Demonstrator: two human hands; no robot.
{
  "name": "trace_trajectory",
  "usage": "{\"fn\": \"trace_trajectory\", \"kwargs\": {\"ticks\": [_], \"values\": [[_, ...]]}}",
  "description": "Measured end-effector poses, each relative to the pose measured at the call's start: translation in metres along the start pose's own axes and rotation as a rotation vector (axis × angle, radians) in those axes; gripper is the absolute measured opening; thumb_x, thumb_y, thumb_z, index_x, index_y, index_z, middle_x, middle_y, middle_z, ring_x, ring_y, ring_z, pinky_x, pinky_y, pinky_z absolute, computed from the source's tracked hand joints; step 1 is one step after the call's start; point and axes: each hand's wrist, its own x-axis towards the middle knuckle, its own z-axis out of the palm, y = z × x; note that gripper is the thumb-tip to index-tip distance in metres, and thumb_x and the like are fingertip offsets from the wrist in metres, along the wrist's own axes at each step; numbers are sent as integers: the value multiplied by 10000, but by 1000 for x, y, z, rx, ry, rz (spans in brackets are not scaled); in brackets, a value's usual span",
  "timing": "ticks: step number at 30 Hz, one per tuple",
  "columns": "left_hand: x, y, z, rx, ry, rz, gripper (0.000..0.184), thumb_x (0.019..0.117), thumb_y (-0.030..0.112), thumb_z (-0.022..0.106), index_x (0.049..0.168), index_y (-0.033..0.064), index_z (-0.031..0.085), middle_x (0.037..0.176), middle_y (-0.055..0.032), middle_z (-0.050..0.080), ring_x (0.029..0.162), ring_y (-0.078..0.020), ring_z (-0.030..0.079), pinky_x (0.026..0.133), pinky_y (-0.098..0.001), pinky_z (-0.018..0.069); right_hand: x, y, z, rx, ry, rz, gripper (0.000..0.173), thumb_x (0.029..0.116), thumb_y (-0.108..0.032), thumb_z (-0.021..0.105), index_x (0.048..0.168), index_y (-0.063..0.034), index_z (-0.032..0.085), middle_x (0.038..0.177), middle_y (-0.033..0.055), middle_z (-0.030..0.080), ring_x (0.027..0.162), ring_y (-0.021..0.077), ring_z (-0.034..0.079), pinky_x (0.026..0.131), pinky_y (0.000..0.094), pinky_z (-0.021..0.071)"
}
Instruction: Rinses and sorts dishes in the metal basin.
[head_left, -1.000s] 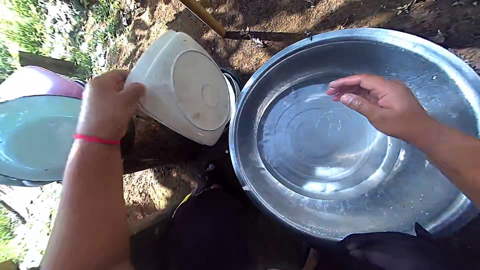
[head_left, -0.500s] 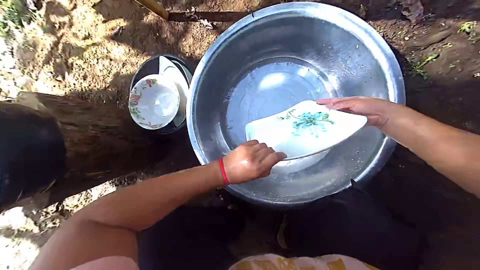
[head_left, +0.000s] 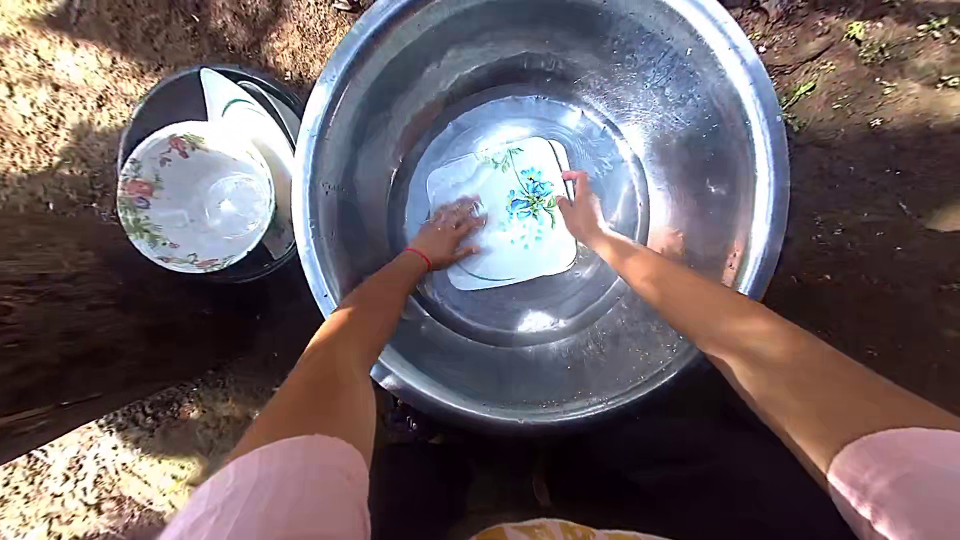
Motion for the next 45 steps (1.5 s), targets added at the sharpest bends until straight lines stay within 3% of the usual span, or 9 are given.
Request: {"fn": "trace_trajectory", "kwargs": {"ticks": [4, 9, 13, 18, 23, 26, 30, 36, 45], "values": [[52, 18, 4, 43, 285, -488, 860, 1016, 540, 498, 1593, -53, 262, 1684, -280, 137, 1574, -450, 80, 1235, -668, 47, 8, -14, 14, -38, 18, 75, 408, 997, -84, 605, 1356, 90, 521, 1437, 337, 448, 1315, 459, 500, 1067, 537, 453], [80, 36, 31, 103, 202, -207, 651, 1071, 417, 404, 1580, 12, 361, 1653, -199, 320, 1554, -378, 250, 1249, -605, 116, -3, -31, 24, -144, -83, 160, 392, 1008, -155, 611, 1356, 25, 585, 1462, 322, 423, 1338, 481, 468, 1034, 592, 470], [68, 42, 5, -21, 308, -828, 800, 1073, 529, 376, 1581, -79, 263, 1658, -318, 184, 1557, -470, 151, 1243, -626, 136, 3, -39, 24, 106, -176, 302, 462, 1044, -182, 563, 1420, 80, 502, 1510, 358, 381, 1376, 482, 441, 1091, 584, 417], [58, 49, 36, 72, 296, -339, 511, 1056, 295, 442, 1499, 52, 519, 1633, -184, 370, 1557, -400, 230, 1226, -677, 90, 8, -66, 38, 434, -194, 510, 442, 1044, -179, 556, 1381, 97, 484, 1312, 283, 523, 1088, 343, 560, 930, 501, 478], [40, 52, 27, -12, 352, -1002, 905, 1010, 615, 451, 1657, 85, 104, 1704, -258, 1, 1567, -479, -43, 1189, -736, -10, 5, -74, 58, 274, -197, 288, 539, 1038, -166, 550, 1503, 64, 405, 1537, 352, 360, 1393, 466, 433, 1102, 567, 422], [19, 41, 12, 32, 406, -975, 716, 1028, 483, 523, 1615, 121, 332, 1705, -209, 149, 1573, -454, 78, 1199, -730, 38, 25, -53, 38, -33, 65, -36, 522, 988, -81, 580, 1474, 62, 454, 1482, 365, 405, 1374, 517, 427, 1124, 580, 400], [-3, 35, -32, -134, 477, -1265, 546, 980, 154, 638, 1488, 12, 494, 1521, -317, 423, 1402, -509, 412, 1125, -597, 392, 52, -25, 16, -215, -42, -130, 537, 1038, -73, 517, 1534, 66, 367, 1487, 339, 459, 1378, 502, 462, 1129, 616, 383], [-8, 22, -44, -295, 365, -1188, 330, 1036, 126, 571, 1332, -12, 617, 1392, -299, 563, 1317, -445, 537, 1098, -595, 414, 42, -15, -8, -155, -78, -10, 388, 1092, -124, 442, 1450, 24, 459, 1255, 342, 616, 1143, 505, 635, 964, 649, 490], [36, 131, 36, -1315, 1060, -1457, 552, 1111, 227, 431, 1584, -2, 262, 1582, -260, 370, 1457, -363, 383, 1170, -527, 347, 19, -29, -58, -163, 248, -181, 309, 1063, -22, 367, 1267, 154, 518, 1311, 341, 569, 1270, 437, 566, 1085, 500, 447]]}}
